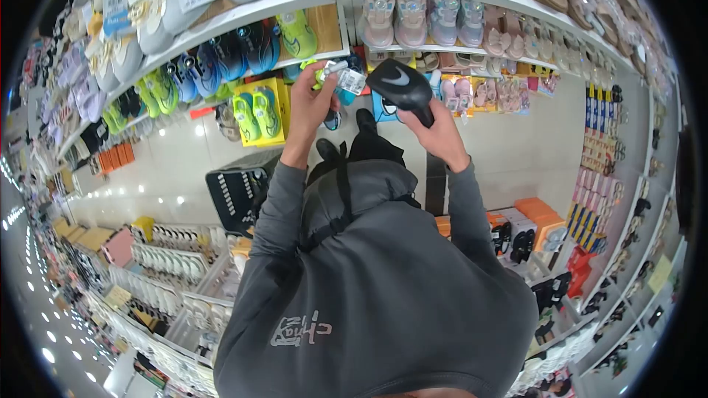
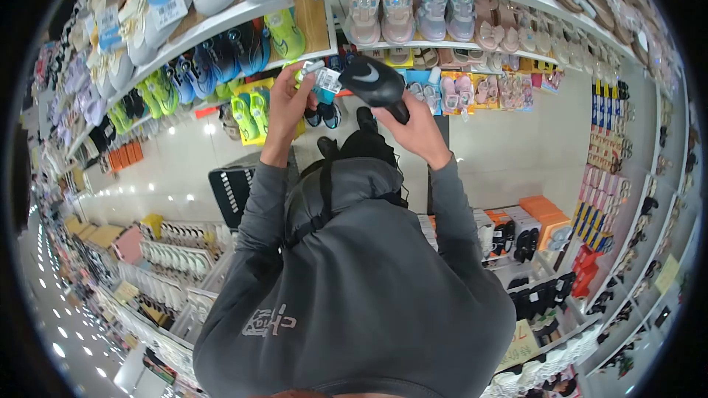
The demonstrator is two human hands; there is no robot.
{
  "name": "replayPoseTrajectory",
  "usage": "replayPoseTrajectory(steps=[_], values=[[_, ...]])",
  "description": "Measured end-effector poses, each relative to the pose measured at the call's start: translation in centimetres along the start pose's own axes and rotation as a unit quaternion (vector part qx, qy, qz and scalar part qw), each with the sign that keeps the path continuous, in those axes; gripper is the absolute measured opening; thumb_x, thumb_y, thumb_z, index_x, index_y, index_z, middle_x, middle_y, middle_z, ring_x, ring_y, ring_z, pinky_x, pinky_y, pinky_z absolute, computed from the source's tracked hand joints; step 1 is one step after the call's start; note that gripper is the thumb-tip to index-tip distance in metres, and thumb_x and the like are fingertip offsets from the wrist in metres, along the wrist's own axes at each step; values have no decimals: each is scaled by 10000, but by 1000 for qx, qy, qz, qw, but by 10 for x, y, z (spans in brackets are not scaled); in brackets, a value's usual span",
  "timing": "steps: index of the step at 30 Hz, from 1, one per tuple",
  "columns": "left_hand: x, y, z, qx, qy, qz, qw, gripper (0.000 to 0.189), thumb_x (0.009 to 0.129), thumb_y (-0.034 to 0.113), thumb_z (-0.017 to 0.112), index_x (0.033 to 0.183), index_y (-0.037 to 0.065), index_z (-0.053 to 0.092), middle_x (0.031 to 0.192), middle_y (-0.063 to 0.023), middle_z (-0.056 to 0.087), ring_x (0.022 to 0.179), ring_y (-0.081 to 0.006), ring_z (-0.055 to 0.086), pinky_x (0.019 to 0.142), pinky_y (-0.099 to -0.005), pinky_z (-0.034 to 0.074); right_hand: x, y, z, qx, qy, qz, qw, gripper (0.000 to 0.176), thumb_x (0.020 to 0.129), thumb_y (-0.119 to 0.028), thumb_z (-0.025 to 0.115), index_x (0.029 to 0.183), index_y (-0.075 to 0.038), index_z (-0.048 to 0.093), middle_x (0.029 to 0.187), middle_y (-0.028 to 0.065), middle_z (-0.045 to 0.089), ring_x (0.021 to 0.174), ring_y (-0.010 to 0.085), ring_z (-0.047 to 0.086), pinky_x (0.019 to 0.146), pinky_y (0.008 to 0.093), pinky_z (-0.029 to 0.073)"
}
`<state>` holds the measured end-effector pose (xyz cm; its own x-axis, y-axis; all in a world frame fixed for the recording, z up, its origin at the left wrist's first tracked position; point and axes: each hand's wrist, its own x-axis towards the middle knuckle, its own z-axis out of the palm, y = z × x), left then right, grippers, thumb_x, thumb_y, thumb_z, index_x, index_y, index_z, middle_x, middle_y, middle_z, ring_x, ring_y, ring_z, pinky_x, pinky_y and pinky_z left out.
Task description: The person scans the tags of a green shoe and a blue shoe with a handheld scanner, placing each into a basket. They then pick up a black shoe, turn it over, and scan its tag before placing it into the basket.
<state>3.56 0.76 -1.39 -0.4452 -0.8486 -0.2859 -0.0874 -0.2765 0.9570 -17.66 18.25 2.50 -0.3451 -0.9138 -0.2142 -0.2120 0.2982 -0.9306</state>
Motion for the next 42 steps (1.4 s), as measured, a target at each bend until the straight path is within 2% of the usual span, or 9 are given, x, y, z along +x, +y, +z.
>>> replayPoseTrajectory(steps=[2,5,6,10,30,42], values=[[-5,3,-2,-1,8,7,1000,374,1021,132,681,1349,-7,568,836,-40,667,593,-75,591,515,-233,461,-8,-15,0,-18,-27,-11,999,391,912,-213,794,1189,23,653,916,130,721,790,163,638,752,326,524],[-12,5,-8,-6,19,16,1000,359,1015,119,684,1335,-10,586,875,-49,676,594,-71,596,506,-235,463,-18,-26,6,-45,-43,-39,997,390,909,-211,793,1186,25,651,945,155,734,806,212,677,777,342,536],[-14,4,-9,-1,24,27,999,325,1015,112,669,1310,0,591,892,-61,657,572,-85,598,483,-242,460,-22,-30,6,-63,-49,-44,996,393,901,-199,793,1188,26,648,954,180,729,818,287,702,784,363,542],[-22,6,-16,-3,28,19,999,336,1016,129,668,1322,11,594,847,-52,656,570,-80,590,493,-243,467,-28,-46,14,-90,-66,-65,992,368,885,-189,800,1134,32,644,922,200,707,805,365,690,752,395,535],[-33,5,-36,6,24,-7,1000,360,1008,175,687,1332,43,603,814,-34,666,589,-63,606,507,-244,496,-41,-67,29,-138,-80,-37,986,368,893,-192,786,1147,32,643,922,224,696,801,393,676,733,409,526],[-35,1,-40,22,7,-16,1000,358,1015,192,680,1344,72,607,686,-8,626,569,-60,596,510,-244,488,-42,-64,36,-145,-76,-39,986,352,889,-181,787,1128,29,636,891,232,695,794,415,678,716,421,523]])
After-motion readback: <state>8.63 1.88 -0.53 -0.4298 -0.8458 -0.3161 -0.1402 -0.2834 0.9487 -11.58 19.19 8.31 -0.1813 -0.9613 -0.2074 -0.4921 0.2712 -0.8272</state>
